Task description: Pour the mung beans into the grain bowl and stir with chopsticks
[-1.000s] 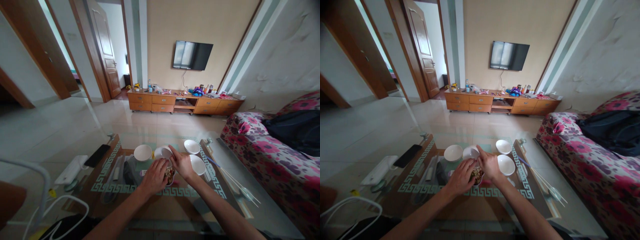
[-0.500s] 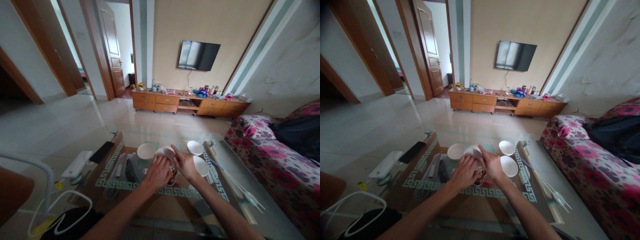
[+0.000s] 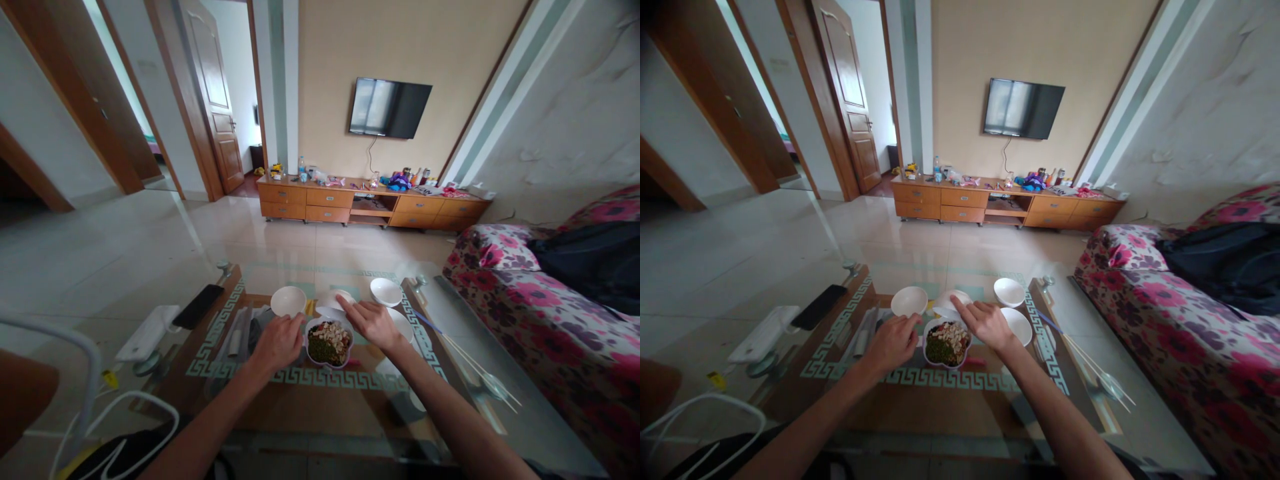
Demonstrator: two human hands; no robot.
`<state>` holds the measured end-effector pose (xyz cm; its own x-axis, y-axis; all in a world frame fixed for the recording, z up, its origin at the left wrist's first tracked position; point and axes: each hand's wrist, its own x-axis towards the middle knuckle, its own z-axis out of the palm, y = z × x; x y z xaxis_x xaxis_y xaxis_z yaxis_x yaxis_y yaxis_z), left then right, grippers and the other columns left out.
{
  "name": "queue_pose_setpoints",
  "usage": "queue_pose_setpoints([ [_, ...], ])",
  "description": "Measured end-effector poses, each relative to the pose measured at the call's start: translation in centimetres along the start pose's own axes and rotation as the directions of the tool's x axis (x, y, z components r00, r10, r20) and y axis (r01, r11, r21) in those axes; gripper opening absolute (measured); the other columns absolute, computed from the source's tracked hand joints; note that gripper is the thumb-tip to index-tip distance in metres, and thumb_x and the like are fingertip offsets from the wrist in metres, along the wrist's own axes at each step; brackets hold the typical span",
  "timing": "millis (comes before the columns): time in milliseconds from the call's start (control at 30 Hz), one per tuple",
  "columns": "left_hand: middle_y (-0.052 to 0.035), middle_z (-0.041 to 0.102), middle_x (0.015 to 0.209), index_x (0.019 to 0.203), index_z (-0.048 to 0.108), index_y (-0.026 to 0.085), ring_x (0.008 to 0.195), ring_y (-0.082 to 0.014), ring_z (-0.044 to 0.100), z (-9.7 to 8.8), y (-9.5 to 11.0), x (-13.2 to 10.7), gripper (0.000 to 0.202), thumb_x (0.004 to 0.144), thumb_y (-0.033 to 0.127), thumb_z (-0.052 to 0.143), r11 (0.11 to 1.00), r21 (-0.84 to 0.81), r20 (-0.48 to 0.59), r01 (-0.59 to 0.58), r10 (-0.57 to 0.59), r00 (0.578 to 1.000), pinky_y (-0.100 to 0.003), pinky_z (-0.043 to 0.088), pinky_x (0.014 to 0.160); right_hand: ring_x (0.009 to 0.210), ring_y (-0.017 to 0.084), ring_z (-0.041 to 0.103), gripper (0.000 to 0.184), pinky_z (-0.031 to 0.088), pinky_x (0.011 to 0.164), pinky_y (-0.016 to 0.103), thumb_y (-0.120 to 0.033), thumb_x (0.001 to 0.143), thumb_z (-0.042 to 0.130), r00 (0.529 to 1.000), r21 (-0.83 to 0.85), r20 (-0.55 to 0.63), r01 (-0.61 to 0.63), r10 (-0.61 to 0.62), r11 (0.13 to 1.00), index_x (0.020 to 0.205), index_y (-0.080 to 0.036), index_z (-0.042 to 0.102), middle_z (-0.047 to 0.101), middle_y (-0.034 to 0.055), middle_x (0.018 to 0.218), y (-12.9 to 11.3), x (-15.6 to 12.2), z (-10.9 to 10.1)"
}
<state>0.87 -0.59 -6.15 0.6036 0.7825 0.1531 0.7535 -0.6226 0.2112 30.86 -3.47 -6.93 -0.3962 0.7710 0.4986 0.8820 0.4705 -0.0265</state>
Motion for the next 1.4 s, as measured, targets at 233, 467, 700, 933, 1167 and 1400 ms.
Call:
queue_pose_setpoints([
  [233,-0.0178,0.08,0.108,0.139,0.062,0.02,0.104,-0.0363,0.076,-3.2,-6.1,0.5,0.042,0.105,0.041,0.049,0.922,-0.026,0.068,0.385,-0.383,0.921,-0.043,0.053,0.093,0.053,0.018,0.066,0.031,0.053,0.056,0.025,-0.02,0.084,0.064,0.391,0.761,0.202,-0.639,0.898,0.108,0.111,-0.014,0.078,0.068,-0.0017,0.061,1.4,4.9,3.7],
  [467,-0.0154,0.082,0.1,0.142,0.061,0.015,0.095,-0.0328,0.079,-0.1,-10.2,1.9,0.056,0.102,0.052,0.049,0.773,-0.337,0.263,0.537,-0.471,0.842,-0.038,0.054,0.088,0.057,0.013,0.066,0.009,0.061,0.059,0.025,-0.021,0.097,0.071,0.094,0.823,0.347,-0.508,0.933,-0.255,0.104,-0.015,0.069,0.067,-0.0029,0.073,3.1,8.8,9.0],
  [700,-0.0097,0.082,0.1,0.122,0.069,0.02,0.068,-0.0251,0.074,2.4,-9.5,2.6,0.037,0.101,0.038,0.045,0.733,-0.456,0.323,0.504,-0.391,0.862,-0.034,0.052,0.072,0.104,0.022,0.074,0.035,0.066,0.087,0.041,-0.037,0.107,0.071,-0.008,0.807,0.425,-0.45,0.905,-0.383,0.135,-0.017,0.066,0.071,0.0094,0.128,4.9,9.6,10.9],
  [933,-0.0105,0.081,0.112,0.129,0.068,0.018,0.068,-0.0225,0.073,2.9,-8.9,3.2,0.04,0.101,0.035,0.044,0.716,-0.508,0.283,0.478,-0.386,0.878,-0.033,0.053,0.075,0.104,0.022,0.074,0.035,0.066,0.088,0.041,-0.036,0.107,0.071,-0.03,0.801,0.439,-0.439,0.898,-0.406,0.136,-0.017,0.066,0.071,0.0096,0.129,5.3,9.0,11.8],
  [1167,-0.0132,0.082,0.115,0.14,0.065,0.015,0.082,-0.026,0.077,3.9,-7.9,3.4,0.048,0.102,0.038,0.048,0.682,-0.554,0.262,0.477,-0.401,0.878,-0.034,0.055,0.08,0.094,0.019,0.074,0.03,0.066,0.079,0.035,-0.035,0.107,0.071,-0.042,0.794,0.454,-0.434,0.89,-0.426,0.131,-0.016,0.068,0.073,0.0075,0.12,5.7,8.5,11.8],
  [1400,-0.0144,0.081,0.118,0.144,0.066,0.013,0.103,-0.0307,0.077,4.4,-7.7,3.6,0.055,0.099,0.043,0.052,0.674,-0.574,0.244,0.464,-0.4,0.884,-0.037,0.056,0.092,0.097,0.02,0.074,0.033,0.066,0.082,0.037,-0.034,0.107,0.071,-0.025,0.788,0.465,-0.444,0.885,-0.427,0.134,-0.016,0.066,0.072,0.0084,0.124,5.7,8.2,11.5],
])
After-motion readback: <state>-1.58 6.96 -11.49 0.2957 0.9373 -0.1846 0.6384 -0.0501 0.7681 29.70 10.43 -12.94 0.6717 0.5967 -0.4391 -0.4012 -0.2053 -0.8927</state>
